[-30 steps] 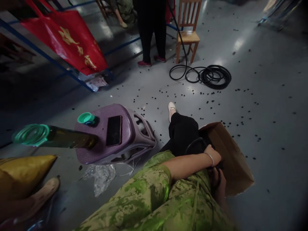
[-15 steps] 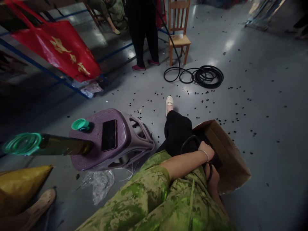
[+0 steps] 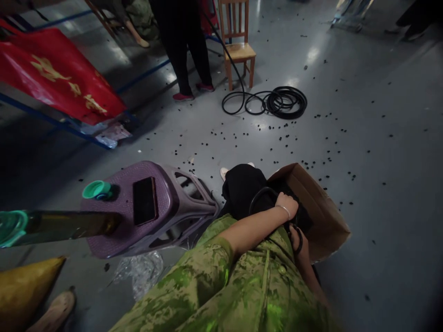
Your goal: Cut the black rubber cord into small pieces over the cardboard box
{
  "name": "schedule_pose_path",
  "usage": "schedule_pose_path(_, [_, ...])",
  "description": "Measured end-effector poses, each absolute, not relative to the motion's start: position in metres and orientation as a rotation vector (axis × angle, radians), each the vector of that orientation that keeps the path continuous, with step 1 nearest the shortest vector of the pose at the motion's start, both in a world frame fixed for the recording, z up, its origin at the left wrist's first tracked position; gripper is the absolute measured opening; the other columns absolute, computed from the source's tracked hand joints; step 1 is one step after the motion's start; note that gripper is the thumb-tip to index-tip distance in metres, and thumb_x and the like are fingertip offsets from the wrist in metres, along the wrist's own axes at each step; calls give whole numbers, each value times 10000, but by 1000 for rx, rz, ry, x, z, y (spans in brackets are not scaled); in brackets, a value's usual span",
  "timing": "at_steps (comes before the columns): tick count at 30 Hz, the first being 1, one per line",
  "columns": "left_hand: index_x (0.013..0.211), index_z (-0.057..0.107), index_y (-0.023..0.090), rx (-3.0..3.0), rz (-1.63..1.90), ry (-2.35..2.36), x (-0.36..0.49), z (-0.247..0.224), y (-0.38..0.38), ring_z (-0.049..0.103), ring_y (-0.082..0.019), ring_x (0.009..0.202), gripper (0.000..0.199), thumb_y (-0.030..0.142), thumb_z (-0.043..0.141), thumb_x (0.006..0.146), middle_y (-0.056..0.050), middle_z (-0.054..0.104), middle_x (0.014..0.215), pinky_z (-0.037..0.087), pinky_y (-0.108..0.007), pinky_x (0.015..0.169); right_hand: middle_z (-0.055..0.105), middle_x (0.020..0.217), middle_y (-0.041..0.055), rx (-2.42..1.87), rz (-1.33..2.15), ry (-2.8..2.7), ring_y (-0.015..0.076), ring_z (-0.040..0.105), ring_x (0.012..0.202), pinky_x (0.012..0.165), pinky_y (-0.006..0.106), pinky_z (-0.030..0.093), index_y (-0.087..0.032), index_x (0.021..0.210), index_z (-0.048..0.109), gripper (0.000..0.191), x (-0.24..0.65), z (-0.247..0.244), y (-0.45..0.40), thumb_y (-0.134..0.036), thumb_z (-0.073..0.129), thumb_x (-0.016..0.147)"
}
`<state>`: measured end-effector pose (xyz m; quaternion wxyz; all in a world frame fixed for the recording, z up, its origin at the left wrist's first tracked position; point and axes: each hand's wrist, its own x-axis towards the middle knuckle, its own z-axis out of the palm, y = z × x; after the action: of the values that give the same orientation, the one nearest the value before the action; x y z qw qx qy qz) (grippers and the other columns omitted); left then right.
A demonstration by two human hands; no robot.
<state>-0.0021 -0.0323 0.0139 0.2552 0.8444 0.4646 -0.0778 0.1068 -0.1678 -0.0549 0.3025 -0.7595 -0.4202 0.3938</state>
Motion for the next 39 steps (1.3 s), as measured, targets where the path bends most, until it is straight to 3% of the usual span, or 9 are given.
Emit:
schedule_pose_path(3, [1026,681,144,2296,-230,1237,-5,16,-32,592,-242,1007,250,244,577,822,-155,653,1090,335,-383,901,725,998,104,-1951,1236,-1042,246,637,916,839,362,481,-152,1033,711,634,106,-54,-169,-672,532,717])
schedule_pose_path(6, [1035,665,146,2285,-230,1261,-7,17,-33,599,-237,997,264,264,593,810,-151,653,1087,338,-379,903,721,1032,104,-1903,1249,-1060,275,611,1005,930,407,438,-175,969,732,604,103,-48,-170,-684,570,686])
schedule_pose_path(8, [1053,647,146,2276,-217,1287,-7,16,-32,605,-236,996,277,269,592,811,-146,654,1077,349,-373,888,729,976,109,-1901,1188,-1050,278,618,945,887,411,455,-165,965,733,623,100,-43,-170,-690,604,656])
schedule_pose_path(11, [1057,619,138,2259,-199,1334,-7,16,-31,613,-234,985,273,264,585,817,-137,661,1048,362,-364,870,719,850,73,-1873,1227,-967,210,618,756,750,353,480,-125,1198,628,708,96,-35,-171,-652,577,728])
schedule_pose_path(13, [1061,605,139,2253,-164,1357,-7,16,-30,616,-226,978,267,276,572,835,-133,660,1049,363,-357,867,708,827,56,-1855,1248,-917,184,605,708,702,320,475,-129,1244,591,713,95,-32,-173,-634,581,740])
schedule_pose_path(21, [1027,603,138,2282,-136,1352,-8,18,-32,618,-229,979,218,274,536,871,-120,664,1033,365,-352,852,687,800,47,-1810,1256,-857,164,587,666,608,269,452,-134,1197,600,675,90,-28,-167,-624,592,732])
schedule_pose_path(28, [1033,606,152,2289,-163,1351,-11,21,-32,612,-229,995,216,279,531,875,-119,661,1037,357,-355,882,666,736,33,-1737,1183,-924,152,560,614,568,263,452,-161,1025,652,558,84,-28,-148,-630,580,733])
schedule_pose_path(39, [1042,601,151,2302,-178,1321,-11,24,-33,601,-228,999,246,300,570,849,-119,654,1054,359,-353,878,693,826,34,-1702,1193,-890,177,599,710,616,279,481,-185,1093,646,488,80,-25,-140,-523,604,743])
